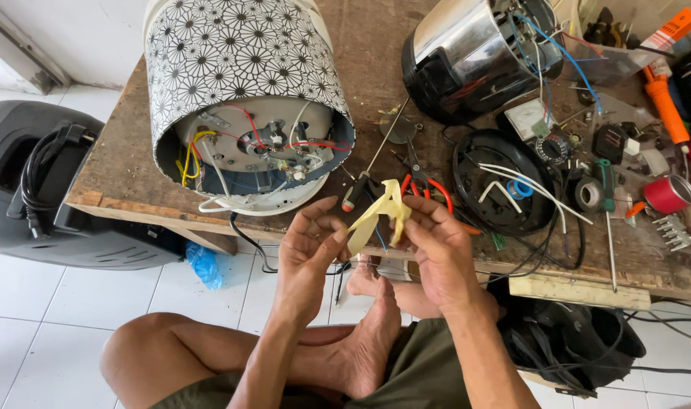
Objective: The person sits on the floor and works on the internal wiring of a disassembled appliance. They use scissors to cut a piece of yellow tape and then apply it to the wires inside the device's casing.
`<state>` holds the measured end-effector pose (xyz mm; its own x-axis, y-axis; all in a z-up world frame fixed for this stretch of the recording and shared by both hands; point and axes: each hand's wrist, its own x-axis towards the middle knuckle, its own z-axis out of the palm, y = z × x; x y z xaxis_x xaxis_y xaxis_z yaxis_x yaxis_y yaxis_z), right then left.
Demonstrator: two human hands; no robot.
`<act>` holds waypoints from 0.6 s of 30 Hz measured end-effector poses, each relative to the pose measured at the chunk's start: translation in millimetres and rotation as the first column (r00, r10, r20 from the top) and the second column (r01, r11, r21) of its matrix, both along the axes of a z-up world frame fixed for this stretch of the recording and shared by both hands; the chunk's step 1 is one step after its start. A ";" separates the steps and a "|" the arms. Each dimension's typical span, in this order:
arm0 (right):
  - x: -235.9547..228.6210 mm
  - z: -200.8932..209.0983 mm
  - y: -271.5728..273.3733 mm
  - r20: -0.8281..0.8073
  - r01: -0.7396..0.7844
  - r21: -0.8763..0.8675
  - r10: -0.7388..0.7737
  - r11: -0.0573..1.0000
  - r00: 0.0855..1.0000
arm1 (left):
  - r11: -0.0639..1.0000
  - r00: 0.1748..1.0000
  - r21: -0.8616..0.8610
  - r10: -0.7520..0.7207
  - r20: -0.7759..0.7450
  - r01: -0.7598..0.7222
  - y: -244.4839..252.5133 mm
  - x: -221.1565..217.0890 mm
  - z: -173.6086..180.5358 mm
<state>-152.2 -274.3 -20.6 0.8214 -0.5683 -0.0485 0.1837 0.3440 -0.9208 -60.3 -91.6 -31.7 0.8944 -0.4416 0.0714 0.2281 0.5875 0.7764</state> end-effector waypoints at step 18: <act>-27.5 54.6 41.7 -0.023 -0.051 -0.646 0.048 0.762 0.999 | 0.766 0.877 0.554 0.026 0.479 -0.325 2.5 -36.2 68.5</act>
